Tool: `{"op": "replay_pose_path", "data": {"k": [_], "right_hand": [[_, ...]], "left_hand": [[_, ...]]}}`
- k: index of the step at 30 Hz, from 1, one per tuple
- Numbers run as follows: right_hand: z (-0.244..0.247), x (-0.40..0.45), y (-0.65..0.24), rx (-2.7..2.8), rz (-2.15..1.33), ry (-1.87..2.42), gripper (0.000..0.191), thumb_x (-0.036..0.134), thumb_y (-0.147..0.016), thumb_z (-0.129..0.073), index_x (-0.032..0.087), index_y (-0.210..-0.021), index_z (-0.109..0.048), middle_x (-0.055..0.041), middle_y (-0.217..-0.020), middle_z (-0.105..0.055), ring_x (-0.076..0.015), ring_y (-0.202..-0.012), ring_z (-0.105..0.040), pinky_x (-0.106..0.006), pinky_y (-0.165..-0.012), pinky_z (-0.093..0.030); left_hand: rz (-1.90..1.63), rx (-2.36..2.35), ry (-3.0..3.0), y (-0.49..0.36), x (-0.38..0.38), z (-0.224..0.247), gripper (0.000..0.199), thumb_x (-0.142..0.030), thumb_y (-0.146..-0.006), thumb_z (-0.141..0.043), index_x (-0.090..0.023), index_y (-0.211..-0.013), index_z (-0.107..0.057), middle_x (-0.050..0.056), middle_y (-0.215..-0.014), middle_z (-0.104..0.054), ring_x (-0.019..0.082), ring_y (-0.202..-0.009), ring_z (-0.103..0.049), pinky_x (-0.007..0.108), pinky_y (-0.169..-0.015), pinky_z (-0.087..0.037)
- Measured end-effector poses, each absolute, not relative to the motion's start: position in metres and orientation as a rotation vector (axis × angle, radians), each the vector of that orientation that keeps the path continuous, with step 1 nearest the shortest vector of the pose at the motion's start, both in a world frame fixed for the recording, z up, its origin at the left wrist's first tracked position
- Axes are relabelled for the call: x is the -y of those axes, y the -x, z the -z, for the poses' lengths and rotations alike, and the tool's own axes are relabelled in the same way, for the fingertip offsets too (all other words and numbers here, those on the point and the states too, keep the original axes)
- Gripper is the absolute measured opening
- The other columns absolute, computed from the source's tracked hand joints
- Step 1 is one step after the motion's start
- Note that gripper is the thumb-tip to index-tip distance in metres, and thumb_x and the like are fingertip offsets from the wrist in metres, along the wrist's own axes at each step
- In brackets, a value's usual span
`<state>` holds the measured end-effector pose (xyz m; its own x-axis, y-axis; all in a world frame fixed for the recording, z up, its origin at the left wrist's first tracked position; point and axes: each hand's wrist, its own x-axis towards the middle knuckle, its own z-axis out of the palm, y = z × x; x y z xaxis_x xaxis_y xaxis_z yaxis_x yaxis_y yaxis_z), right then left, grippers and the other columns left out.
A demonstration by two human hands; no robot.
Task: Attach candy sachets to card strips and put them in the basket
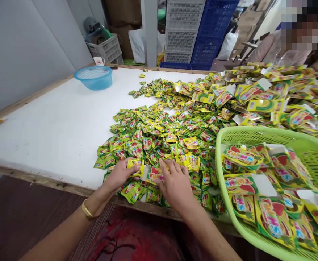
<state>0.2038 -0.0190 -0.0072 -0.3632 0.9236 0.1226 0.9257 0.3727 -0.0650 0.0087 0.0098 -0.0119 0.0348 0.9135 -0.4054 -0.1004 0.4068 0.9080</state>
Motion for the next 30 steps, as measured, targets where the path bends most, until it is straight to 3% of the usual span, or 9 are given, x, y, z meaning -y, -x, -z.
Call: {"op": "replay_pose_path", "data": {"k": [2, 5, 9, 15, 20, 26, 30], "right_hand": [[0.009, 0.02, -0.197, 2.574, 0.047, 1.542, 0.061, 0.044, -0.082, -0.058, 0.019, -0.135, -0.042, -0.0122, -0.128, -0.053, -0.0274, -0.115, -0.047, -0.043, -0.09, -0.036], [0.014, 0.018, -0.191, 2.633, 0.085, 1.427, 0.057, 0.038, -0.079, -0.063, 0.016, -0.13, -0.048, -0.0131, -0.12, -0.058, -0.0268, -0.111, -0.049, -0.044, -0.092, -0.034], [0.021, 0.014, -0.187, 2.55, 0.184, 1.368, 0.055, 0.03, -0.081, -0.059, 0.014, -0.132, -0.045, -0.0139, -0.111, -0.059, -0.0259, -0.099, -0.052, -0.041, -0.085, -0.04], [0.028, 0.012, -0.177, 2.382, 0.239, 1.308, 0.056, 0.035, -0.085, -0.053, 0.016, -0.136, -0.041, -0.014, -0.108, -0.055, -0.0247, -0.095, -0.052, -0.036, -0.077, -0.043], [0.036, 0.008, -0.174, 2.239, 0.364, 1.277, 0.05, 0.035, -0.087, -0.049, 0.013, -0.132, -0.045, -0.0153, -0.106, -0.056, -0.0241, -0.092, -0.052, -0.035, -0.075, -0.042], [0.042, 0.008, -0.177, 2.258, 0.278, 1.228, 0.055, 0.035, -0.086, -0.051, 0.013, -0.135, -0.042, -0.0152, -0.112, -0.057, -0.0249, -0.098, -0.052, -0.037, -0.08, -0.041], [0.042, 0.011, -0.178, 2.264, 0.259, 1.207, 0.059, 0.037, -0.087, -0.051, 0.013, -0.138, -0.038, -0.015, -0.114, -0.058, -0.0251, -0.098, -0.052, -0.038, -0.079, -0.041]], "left_hand": [[-0.971, -1.307, -0.821, -0.009, -0.009, 0.015, 0.038, -0.035, -0.057, -0.075, -0.015, -0.083, -0.057, -0.001, -0.071, -0.061, 0.014, -0.061, -0.06, 0.025, -0.047, -0.054], [-0.994, -1.329, -0.825, -0.008, -0.008, 0.015, 0.041, -0.037, -0.057, -0.075, -0.016, -0.085, -0.054, -0.002, -0.07, -0.06, 0.014, -0.06, -0.059, 0.026, -0.046, -0.053], [-1.032, -1.394, -0.932, -0.008, -0.01, 0.012, 0.036, -0.038, -0.065, -0.068, -0.016, -0.09, -0.053, -0.001, -0.073, -0.06, 0.014, -0.062, -0.059, 0.025, -0.05, -0.052], [-1.204, -1.681, -1.203, -0.022, -0.016, 0.001, 0.026, -0.036, -0.072, -0.061, -0.016, -0.089, -0.057, -0.001, -0.072, -0.06, 0.012, -0.065, -0.053, 0.023, -0.061, -0.046], [-0.981, -1.618, -1.429, -0.027, -0.014, 0.001, 0.023, -0.037, -0.076, -0.056, -0.016, -0.084, -0.061, -0.001, -0.07, -0.062, 0.014, -0.066, -0.053, 0.025, -0.064, -0.044], [-0.7, -1.385, -1.6, -0.009, -0.026, -0.009, 0.022, -0.03, -0.073, -0.055, -0.013, -0.08, -0.067, 0.004, -0.078, -0.068, 0.018, -0.074, -0.06, 0.027, -0.071, -0.046], [-0.526, -1.225, -1.75, -0.004, -0.032, -0.025, 0.025, -0.03, -0.078, -0.053, -0.017, -0.09, -0.07, 0.003, -0.09, -0.071, 0.02, -0.087, -0.062, 0.028, -0.081, -0.046]]}}
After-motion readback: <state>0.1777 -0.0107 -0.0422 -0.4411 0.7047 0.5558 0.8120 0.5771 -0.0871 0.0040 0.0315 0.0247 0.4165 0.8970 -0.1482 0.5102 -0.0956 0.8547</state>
